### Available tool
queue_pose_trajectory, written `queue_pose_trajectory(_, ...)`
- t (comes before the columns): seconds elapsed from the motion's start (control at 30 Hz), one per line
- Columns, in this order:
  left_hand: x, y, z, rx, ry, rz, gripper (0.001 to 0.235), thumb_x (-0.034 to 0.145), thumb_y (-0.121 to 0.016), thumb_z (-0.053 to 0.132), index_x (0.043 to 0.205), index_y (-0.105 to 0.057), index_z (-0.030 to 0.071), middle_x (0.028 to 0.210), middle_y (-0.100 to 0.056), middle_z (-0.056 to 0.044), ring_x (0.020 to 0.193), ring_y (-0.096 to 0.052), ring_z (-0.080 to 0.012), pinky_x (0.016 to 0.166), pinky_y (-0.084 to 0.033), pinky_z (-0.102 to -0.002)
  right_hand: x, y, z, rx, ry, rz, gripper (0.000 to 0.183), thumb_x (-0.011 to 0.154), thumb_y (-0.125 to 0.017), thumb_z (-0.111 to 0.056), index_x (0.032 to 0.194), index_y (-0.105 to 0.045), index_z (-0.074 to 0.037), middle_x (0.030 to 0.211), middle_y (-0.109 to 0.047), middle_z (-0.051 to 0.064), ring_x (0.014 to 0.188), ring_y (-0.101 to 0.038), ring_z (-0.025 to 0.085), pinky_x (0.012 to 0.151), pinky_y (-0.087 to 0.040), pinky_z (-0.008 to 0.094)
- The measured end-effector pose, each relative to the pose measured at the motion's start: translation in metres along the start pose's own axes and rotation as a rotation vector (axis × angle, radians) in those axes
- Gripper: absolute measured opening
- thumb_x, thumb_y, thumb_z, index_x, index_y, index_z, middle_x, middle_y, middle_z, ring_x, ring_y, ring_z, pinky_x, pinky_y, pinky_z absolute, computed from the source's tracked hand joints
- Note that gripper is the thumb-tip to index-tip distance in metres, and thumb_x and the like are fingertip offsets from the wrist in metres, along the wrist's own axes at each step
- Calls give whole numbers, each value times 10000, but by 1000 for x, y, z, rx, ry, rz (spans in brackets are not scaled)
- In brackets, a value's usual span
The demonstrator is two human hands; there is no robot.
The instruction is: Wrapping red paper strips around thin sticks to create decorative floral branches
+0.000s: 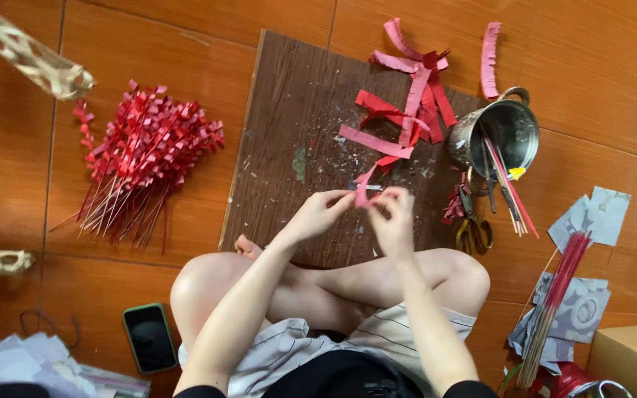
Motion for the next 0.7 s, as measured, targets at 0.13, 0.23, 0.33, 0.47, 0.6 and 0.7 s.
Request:
queue_pose_trajectory(0.13, 25, -36, -87, -688, 194, 40, 456, 980, -623, 393, 1344, -526, 135, 877, -665, -48, 632, -562, -46, 569, -533, -196, -48, -16, -43, 113, 196, -96, 122, 827, -779, -140, 883, -674, -112, 1111, -605, 20, 1141, -480, 231, 1022, -368, 366)
queue_pose_trajectory(0.23, -12, -5, -14, -880, 4, 108, 506, 954, -633, 111, 1401, -414, 24, 1068, -672, -229, 881, -715, -304, 729, -608, -361, -55, -14, -71, 181, 197, -133, 100, 838, -759, -117, 849, -662, -96, 1092, -686, 47, 1166, -535, 261, 1052, -354, 385)
queue_pose_trajectory(0.33, -22, 11, 2, -915, -146, 185, 534, 882, -695, -4, 1357, -453, -34, 974, -699, -231, 788, -730, -281, 687, -632, -345, -57, -11, -75, 153, 215, -110, 96, 838, -761, -115, 868, -671, -106, 1045, -708, 42, 1162, -555, 251, 1051, -366, 391)
queue_pose_trajectory(0.47, -23, 24, -8, -947, -200, 212, 585, 892, -675, -20, 1416, -417, 15, 920, -701, -257, 781, -732, -299, 721, -635, -388, -55, -3, -84, 80, 299, -115, 133, 838, -776, -175, 908, -676, -121, 1071, -704, 29, 1116, -570, 242, 1013, -384, 390)
queue_pose_trajectory(0.6, -20, 42, -13, -819, -251, 256, 706, 907, -665, 2, 1487, -262, 37, 955, -694, -274, 775, -726, -310, 692, -638, -382, -41, 86, -168, 36, 438, 12, 255, 873, -711, -254, 1102, -691, -145, 1129, -682, 47, 1070, -607, 245, 978, -439, 382)
queue_pose_trajectory(0.7, -19, 43, -22, -781, -215, 279, 689, 903, -676, 21, 1473, -289, 22, 954, -704, -266, 787, -726, -307, 702, -631, -398, -53, 178, -226, 80, 477, 42, 219, 891, -665, -272, 1074, -710, -161, 1068, -708, 44, 1002, -654, 230, 949, -481, 369)
Point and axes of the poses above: each hand's wrist, its own x-axis towards the middle knuckle, its own y-axis out of the back of the hand, z = x × y, the point moved 8 cm from there along x, towards the middle knuckle
